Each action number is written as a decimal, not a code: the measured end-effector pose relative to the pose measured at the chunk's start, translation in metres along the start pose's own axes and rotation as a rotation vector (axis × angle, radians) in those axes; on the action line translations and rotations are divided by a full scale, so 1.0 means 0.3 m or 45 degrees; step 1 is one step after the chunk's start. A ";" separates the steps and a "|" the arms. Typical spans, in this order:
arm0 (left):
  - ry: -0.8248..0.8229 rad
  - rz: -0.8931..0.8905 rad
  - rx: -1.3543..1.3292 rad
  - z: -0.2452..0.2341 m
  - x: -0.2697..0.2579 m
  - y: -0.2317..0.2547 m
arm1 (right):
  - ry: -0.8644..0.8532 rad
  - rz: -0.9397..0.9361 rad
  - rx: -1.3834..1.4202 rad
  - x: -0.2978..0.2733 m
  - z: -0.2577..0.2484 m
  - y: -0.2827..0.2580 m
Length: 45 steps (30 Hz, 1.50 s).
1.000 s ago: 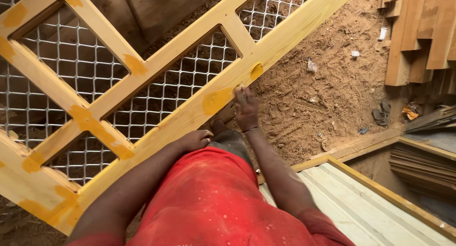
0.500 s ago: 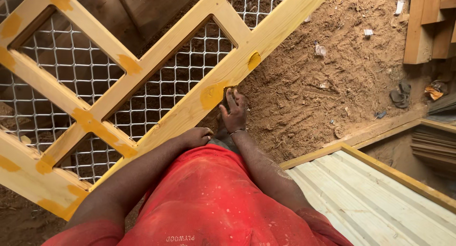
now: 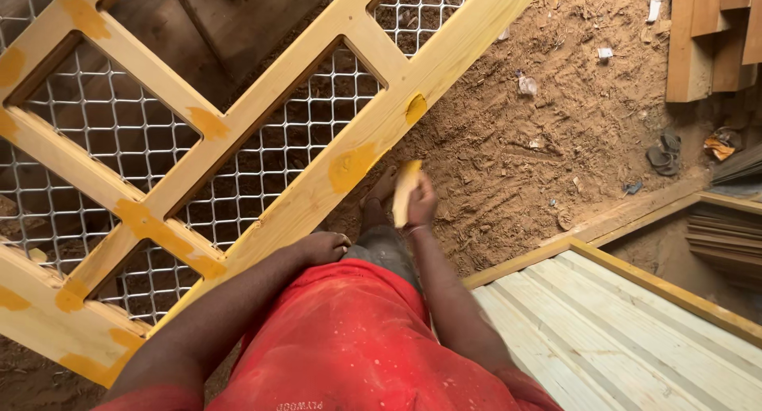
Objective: The person mixes a yellow powder with a liquid on a wooden board and then applies the resulting paste into the joints of a wooden door frame with wire mesh using a small wooden block.
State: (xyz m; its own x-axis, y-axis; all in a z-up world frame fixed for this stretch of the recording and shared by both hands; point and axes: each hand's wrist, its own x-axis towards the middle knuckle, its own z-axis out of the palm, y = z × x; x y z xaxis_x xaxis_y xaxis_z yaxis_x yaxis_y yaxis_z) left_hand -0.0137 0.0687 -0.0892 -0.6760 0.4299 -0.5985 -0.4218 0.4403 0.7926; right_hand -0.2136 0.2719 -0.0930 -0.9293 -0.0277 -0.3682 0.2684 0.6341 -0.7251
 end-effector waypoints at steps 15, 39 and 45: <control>0.335 -0.131 -0.154 -0.002 -0.049 -0.025 | -0.006 -0.326 -0.107 0.732 -0.047 -0.269; 0.326 -0.209 -0.263 -0.065 0.027 0.027 | 0.017 0.268 0.147 0.612 -0.219 -0.134; 0.282 -0.161 -0.312 -0.071 0.022 0.050 | 0.032 -0.667 -0.856 0.701 -0.345 -0.553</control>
State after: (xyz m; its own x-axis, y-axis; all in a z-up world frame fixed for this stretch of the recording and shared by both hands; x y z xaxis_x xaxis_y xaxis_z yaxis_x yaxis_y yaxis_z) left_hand -0.0374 0.0613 -0.0789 -0.7125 0.1911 -0.6752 -0.6248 0.2651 0.7344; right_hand -0.4798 0.2408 0.0101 -0.8992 -0.4330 -0.0629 -0.3976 0.8686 -0.2956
